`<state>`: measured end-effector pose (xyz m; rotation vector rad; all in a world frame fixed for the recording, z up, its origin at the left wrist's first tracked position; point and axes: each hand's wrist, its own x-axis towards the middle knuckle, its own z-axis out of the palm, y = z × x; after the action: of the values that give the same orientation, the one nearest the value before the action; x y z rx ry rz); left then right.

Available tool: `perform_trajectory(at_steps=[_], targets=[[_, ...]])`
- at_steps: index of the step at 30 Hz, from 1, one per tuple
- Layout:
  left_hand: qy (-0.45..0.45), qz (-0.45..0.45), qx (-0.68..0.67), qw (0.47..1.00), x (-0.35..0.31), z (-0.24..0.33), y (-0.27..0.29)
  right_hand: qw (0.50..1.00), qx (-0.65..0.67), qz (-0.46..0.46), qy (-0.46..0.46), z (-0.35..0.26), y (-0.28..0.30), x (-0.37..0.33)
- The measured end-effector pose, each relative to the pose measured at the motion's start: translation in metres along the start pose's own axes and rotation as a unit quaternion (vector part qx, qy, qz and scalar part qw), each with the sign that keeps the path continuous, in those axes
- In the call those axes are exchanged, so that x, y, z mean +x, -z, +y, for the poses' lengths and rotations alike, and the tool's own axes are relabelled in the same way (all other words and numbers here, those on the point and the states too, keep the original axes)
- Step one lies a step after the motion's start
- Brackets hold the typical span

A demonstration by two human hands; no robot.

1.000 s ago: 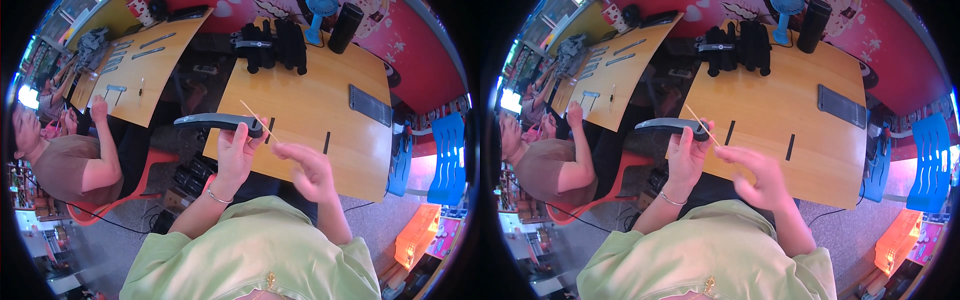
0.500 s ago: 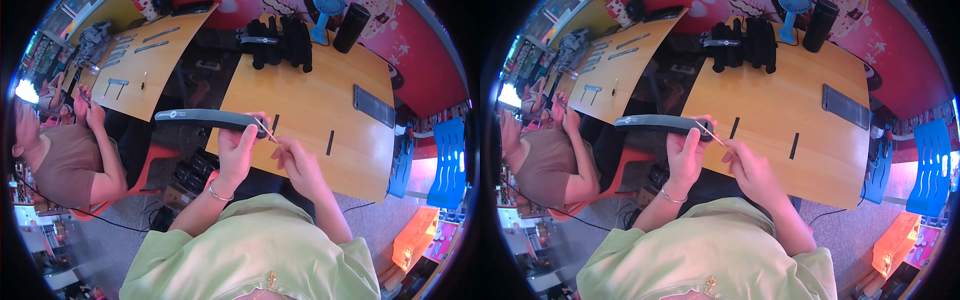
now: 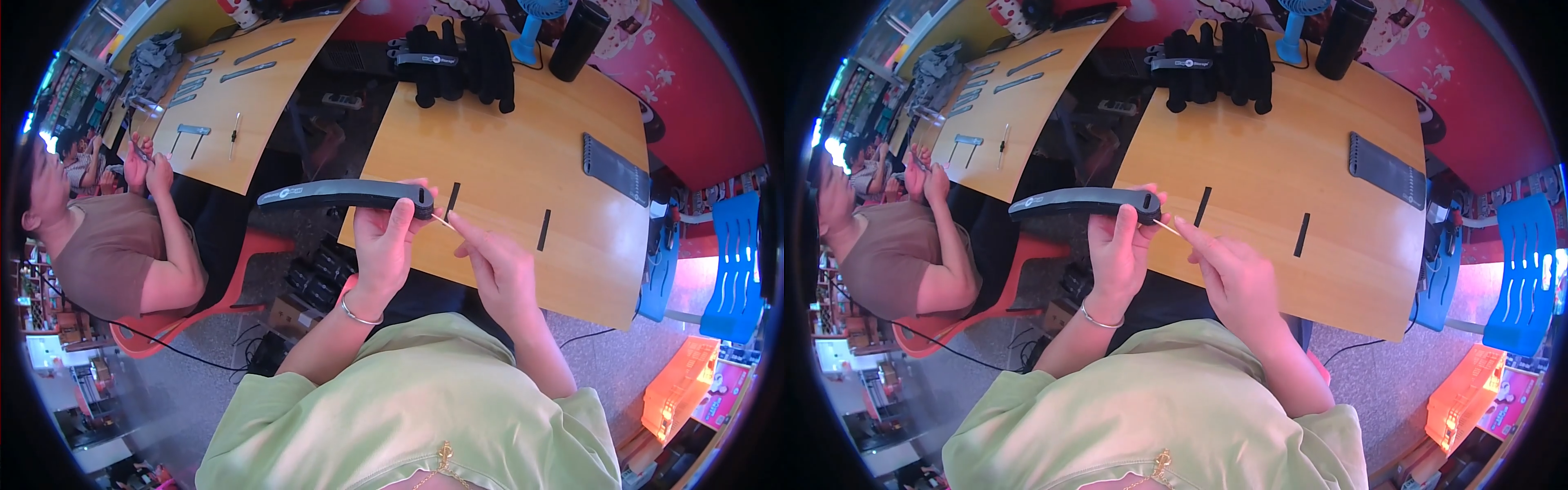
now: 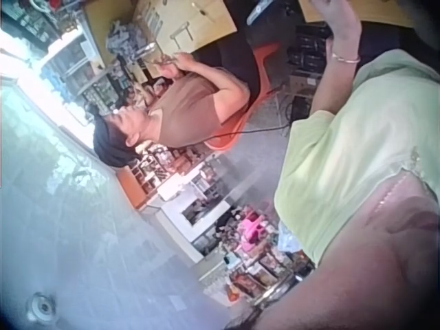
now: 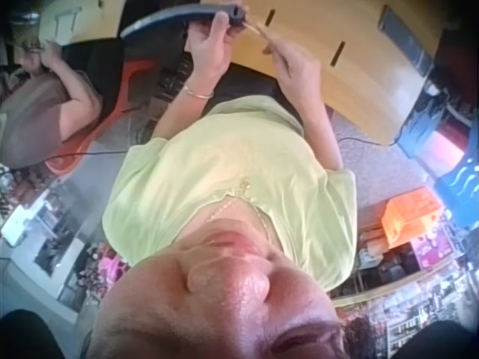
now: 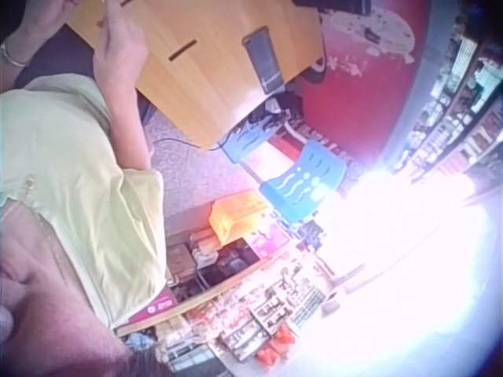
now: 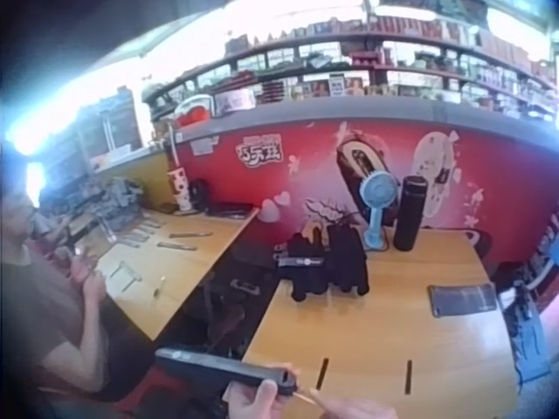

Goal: Inspecting and poking small holes in flexible black plastic strips using a thin pin-like tool.

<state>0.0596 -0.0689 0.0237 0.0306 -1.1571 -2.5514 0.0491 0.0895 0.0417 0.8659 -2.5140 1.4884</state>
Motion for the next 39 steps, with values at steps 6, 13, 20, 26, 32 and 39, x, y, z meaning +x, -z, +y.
perform_trajectory(at_steps=[6, 13, 20, 26, 32, 39], targets=[[-0.015, -0.010, 0.030, 0.999, 0.0007, -0.0019, 0.0008, 0.999, -0.036, 0.019, 0.006, -0.0016, -0.0008, 0.0036], [-0.023, -0.011, 0.045, 0.999, 0.0011, -0.0023, 0.0009, 0.998, -0.050, 0.025, 0.010, -0.0011, -0.0020, 0.0039], [-0.022, -0.002, 0.063, 0.998, 0.0006, -0.0031, 0.0025, 0.988, -0.143, 0.038, 0.043, 0.0003, -0.0015, 0.0037], [-0.063, -0.030, 0.089, 0.994, 0.0027, -0.0066, 0.0085, 0.977, -0.199, 0.054, 0.053, -0.0001, -0.0010, 0.0029], [-0.120, -0.057, 0.151, 0.980, 0.0038, -0.0088, 0.0093, 0.998, -0.060, 0.017, -0.024, -0.0043, -0.0013, 0.0029], [-0.137, -0.047, 0.166, 0.975, 0.0020, -0.0081, 0.0070, 0.997, 0.053, 0.012, -0.054, -0.0061, -0.0046, 0.0031]])
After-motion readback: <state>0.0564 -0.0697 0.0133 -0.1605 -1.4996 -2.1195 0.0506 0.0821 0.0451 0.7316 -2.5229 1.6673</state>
